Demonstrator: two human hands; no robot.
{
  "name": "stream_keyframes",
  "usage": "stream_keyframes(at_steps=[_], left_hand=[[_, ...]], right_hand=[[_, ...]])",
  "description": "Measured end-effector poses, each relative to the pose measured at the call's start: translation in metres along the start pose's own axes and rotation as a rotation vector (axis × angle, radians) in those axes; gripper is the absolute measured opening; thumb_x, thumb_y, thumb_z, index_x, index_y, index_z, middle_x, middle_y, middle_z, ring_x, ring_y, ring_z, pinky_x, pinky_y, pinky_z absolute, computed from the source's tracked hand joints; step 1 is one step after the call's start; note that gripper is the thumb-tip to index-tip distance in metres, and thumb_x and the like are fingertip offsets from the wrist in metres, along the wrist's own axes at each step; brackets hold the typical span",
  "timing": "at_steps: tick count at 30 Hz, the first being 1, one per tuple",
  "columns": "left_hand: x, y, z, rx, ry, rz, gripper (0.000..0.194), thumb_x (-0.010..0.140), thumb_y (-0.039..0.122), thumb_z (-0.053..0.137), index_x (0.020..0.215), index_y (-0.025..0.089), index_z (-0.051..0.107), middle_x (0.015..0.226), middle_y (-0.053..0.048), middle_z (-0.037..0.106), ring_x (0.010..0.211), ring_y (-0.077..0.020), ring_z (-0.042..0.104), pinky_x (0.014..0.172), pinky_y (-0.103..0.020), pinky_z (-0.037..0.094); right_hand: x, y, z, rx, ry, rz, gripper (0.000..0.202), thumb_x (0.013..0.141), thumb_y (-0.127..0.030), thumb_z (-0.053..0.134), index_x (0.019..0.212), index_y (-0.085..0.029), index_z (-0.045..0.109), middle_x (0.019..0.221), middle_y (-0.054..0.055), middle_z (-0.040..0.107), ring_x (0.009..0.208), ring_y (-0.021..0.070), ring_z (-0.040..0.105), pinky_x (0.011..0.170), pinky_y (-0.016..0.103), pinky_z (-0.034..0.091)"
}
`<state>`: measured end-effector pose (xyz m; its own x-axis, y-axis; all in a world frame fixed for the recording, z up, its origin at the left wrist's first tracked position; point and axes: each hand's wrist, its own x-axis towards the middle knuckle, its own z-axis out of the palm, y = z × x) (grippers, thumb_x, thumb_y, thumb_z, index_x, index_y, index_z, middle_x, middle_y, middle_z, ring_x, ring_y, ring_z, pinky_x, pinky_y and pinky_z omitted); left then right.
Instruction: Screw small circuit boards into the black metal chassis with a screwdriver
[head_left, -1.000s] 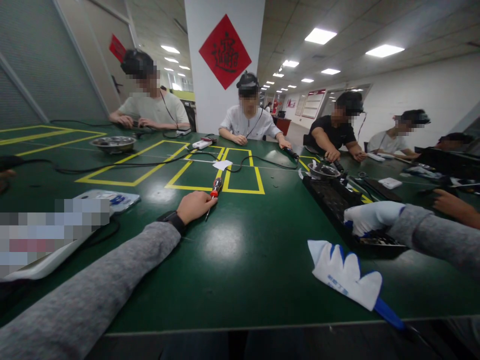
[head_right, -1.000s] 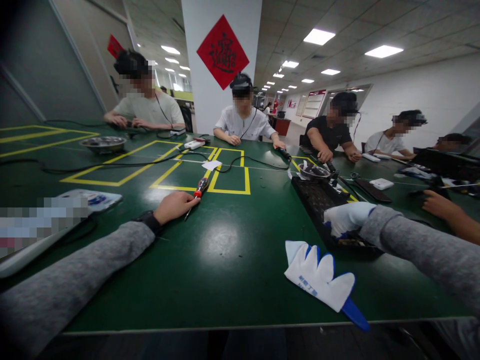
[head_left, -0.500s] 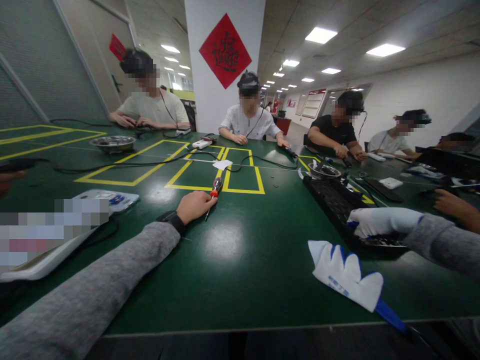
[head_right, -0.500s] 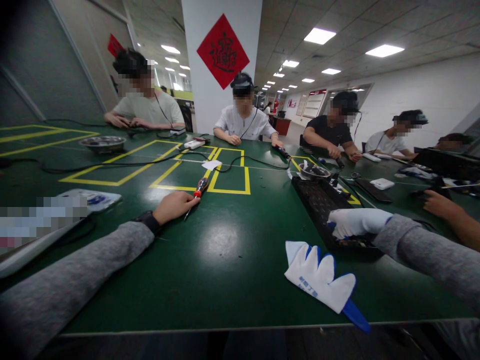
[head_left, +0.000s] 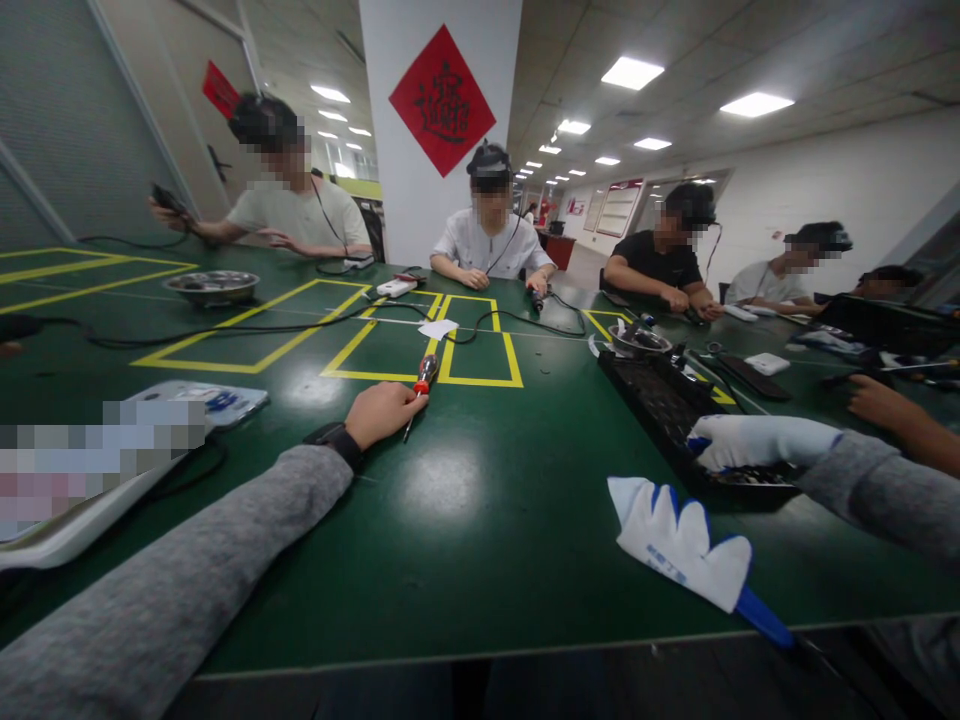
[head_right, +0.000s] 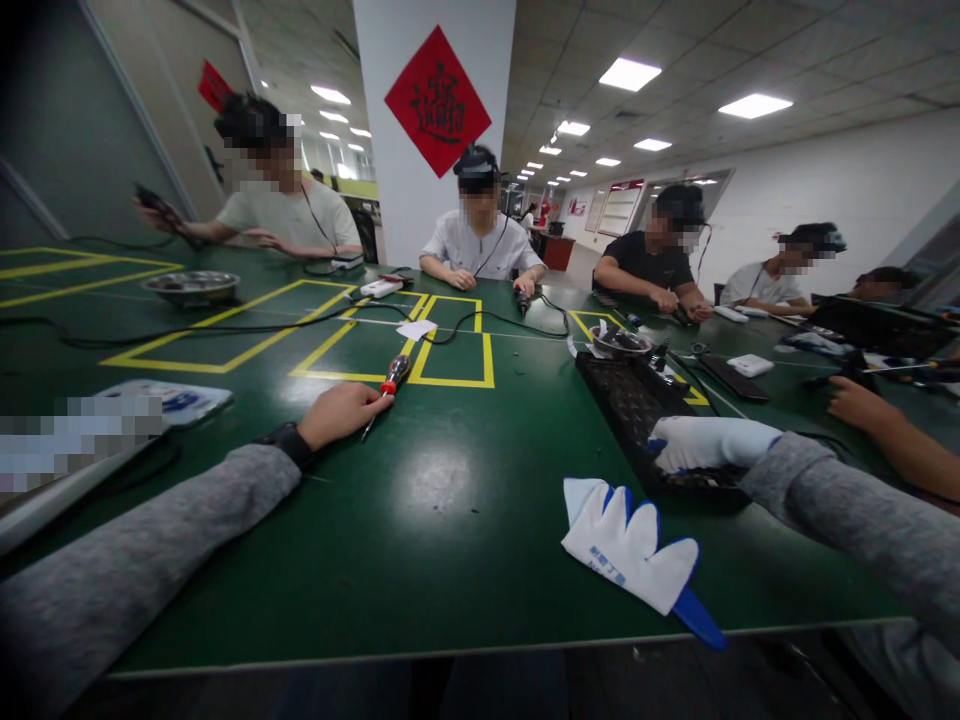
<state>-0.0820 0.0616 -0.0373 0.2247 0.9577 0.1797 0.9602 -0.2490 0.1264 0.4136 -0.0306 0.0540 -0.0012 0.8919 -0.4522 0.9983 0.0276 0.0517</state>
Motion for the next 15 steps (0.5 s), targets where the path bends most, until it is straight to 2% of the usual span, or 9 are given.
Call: stream_keyframes(at_steps=[3,5,8,12,15], left_hand=[[0.0,0.0,0.0,-0.007,0.002,0.007,0.056,0.083,0.058,0.028,0.064,0.02,0.064,0.07,-0.006,0.065,0.063,-0.0163,0.055,0.053,-0.026,0.027],[0.0,0.0,-0.001,-0.008,0.004,0.01,0.056,0.083,0.058,0.028,0.064,0.02,0.064,0.07,-0.006,0.065,0.063,-0.0165,0.056,0.053,-0.026,0.027],[0.0,0.0,-0.001,-0.007,0.0,0.005,0.056,0.083,0.058,0.028,0.064,0.02,0.064,0.071,-0.007,0.066,0.064,-0.017,0.057,0.053,-0.026,0.028],[0.0,0.0,-0.001,-0.001,0.004,0.006,0.056,0.083,0.058,0.028,0.064,0.02,0.064,0.071,-0.006,0.066,0.064,-0.0169,0.057,0.053,-0.025,0.027],[0.0,-0.001,0.0,0.002,0.007,0.017,0.056,0.083,0.057,0.027,0.064,0.02,0.064,0.071,-0.006,0.065,0.064,-0.0172,0.056,0.053,-0.026,0.027]], right_hand=[[-0.001,0.01,-0.01,0.175,-0.048,0.067,0.032,0.069,-0.037,0.06,0.091,-0.015,0.065,0.087,0.009,0.068,0.072,0.0205,0.062,0.065,0.029,0.046],[-0.001,0.021,-0.018,0.25,-0.022,0.115,0.034,0.07,-0.04,0.059,0.092,-0.013,0.064,0.088,0.011,0.068,0.074,0.0212,0.062,0.066,0.03,0.046],[0.001,0.038,-0.023,0.179,0.018,0.233,0.034,0.067,-0.041,0.062,0.084,-0.011,0.064,0.085,0.013,0.067,0.074,0.0226,0.062,0.067,0.031,0.046],[0.004,0.051,-0.013,0.174,-0.076,0.293,0.039,0.066,-0.046,0.061,0.082,-0.01,0.064,0.082,0.014,0.066,0.068,0.0218,0.061,0.065,0.033,0.045],[0.008,0.052,-0.003,0.24,-0.107,0.3,0.033,0.067,-0.04,0.06,0.082,-0.011,0.066,0.078,0.012,0.067,0.063,0.0197,0.06,0.061,0.032,0.044]])
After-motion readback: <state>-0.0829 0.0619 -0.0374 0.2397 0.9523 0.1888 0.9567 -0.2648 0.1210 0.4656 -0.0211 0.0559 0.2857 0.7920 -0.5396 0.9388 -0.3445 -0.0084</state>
